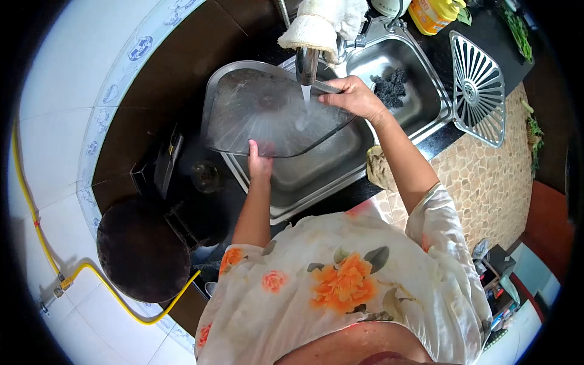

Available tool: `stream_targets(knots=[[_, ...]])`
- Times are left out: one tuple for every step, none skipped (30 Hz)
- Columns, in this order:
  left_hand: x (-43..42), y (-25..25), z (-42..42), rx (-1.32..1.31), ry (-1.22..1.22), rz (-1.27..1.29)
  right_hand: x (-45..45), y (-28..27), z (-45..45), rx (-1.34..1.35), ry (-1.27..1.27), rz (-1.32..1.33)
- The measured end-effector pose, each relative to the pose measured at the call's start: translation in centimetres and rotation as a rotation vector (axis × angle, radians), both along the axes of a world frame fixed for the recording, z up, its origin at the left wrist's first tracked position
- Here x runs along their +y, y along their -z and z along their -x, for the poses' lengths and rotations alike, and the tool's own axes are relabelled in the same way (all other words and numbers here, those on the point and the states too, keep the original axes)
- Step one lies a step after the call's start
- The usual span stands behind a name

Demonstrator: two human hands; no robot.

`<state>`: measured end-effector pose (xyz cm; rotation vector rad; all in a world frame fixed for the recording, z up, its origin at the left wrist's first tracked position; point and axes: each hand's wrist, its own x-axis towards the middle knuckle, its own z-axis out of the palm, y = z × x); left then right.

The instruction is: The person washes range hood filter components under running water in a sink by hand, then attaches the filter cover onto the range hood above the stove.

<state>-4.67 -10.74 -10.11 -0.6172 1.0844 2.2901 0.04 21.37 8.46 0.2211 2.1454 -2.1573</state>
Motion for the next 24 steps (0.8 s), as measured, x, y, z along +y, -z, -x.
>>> stream_targets(knots=[[0.7,-0.1,0.0,-0.001,-0.007,-0.002,0.2,-0.6,0.2,-0.001,-0.007,-0.002],[1.4,-0.3,-0.1,-0.035,-0.022,0.002,0.4,-1.2,0.5,0.007,-0.024,-0.035],[1.7,-0.5,-0.1,-0.068,-0.035,0.008,0.5,-1.5,0.8,0.018,-0.038,-0.066],[1.6,-0.1,-0.1,-0.064,-0.034,0.010,0.4,-1.6,1.2,0.032,-0.035,-0.096],[1.6,0.0,0.1,-0.066,-0.027,-0.050,0.3,-1.9,1.5,0.038,-0.032,-0.094],[1.6,-0.1,0.3,-0.068,-0.019,-0.110,0.2,-2.7,1.9,0.101,-0.054,-0.221],[1.8,-0.1,0.5,-0.063,-0.016,-0.110,0.1,-3.2,2.2,0.163,-0.076,-0.350],[2.0,0.0,0.6,-0.084,-0.059,-0.105,-0.1,-2.8,2.7,0.141,-0.093,-0.386],[2.3,-0.1,0.6,-0.106,-0.103,-0.101,-0.4,-3.3,2.9,0.143,-0.091,-0.388],[2.6,-0.3,0.5,-0.104,-0.102,-0.102,-0.8,-3.7,2.9,0.192,-0.073,-0.434],[3.0,-0.5,0.4,-0.118,-0.113,-0.091,-1.2,-4.1,3.0,0.240,-0.057,-0.481],[3.6,-0.9,0.4,-0.131,-0.124,-0.081,-1.4,-4.2,3.3,0.229,-0.065,-0.471],[4.4,-1.3,0.4,-0.130,-0.126,-0.088,-1.3,-4.4,3.3,0.231,-0.068,-0.477],[5.4,-1.6,0.2,-0.138,-0.129,-0.072,-1.3,-4.5,3.3,0.301,-0.058,-0.513],[6.3,-1.4,0.0,-0.146,-0.132,-0.057,-1.3,-4.9,3.3,0.372,-0.049,-0.548],[7.2,-1.2,-0.1,-0.148,-0.134,-0.064,-1.2,-5.3,3.0,0.371,-0.053,-0.554],[8.1,-1.1,-0.3,-0.160,-0.074,-0.066,-0.8,-5.8,2.4,0.319,-0.026,-0.565],[9.0,-0.6,-0.5,-0.173,-0.014,-0.069,-0.5,-6.6,1.8,0.267,0.000,-0.576],[9.6,0.4,-0.6,-0.178,-0.017,-0.078,-0.4,-7.5,0.9,0.264,-0.006,-0.585],[10.3,1.4,-0.9,-0.231,0.038,-0.040,-0.2,-8.5,0.0,0.220,-0.029,-0.712],[11.1,2.2,-1.3,-0.285,0.093,-0.003,-0.2,-9.2,-0.9,0.175,-0.054,-0.839],[12.3,1.2,-2.1,-0.261,0.111,-0.068,-0.2,-9.4,-1.5,0.135,-0.090,-0.865],[12.9,1.4,-2.5,-0.267,0.108,-0.079,-0.2,-9.5,-2.2,0.131,-0.098,-0.874],[13.3,2.7,-2.9,-0.298,0.154,-0.071,-0.3,-9.5,-3.0,0.085,-0.081,-0.870]])
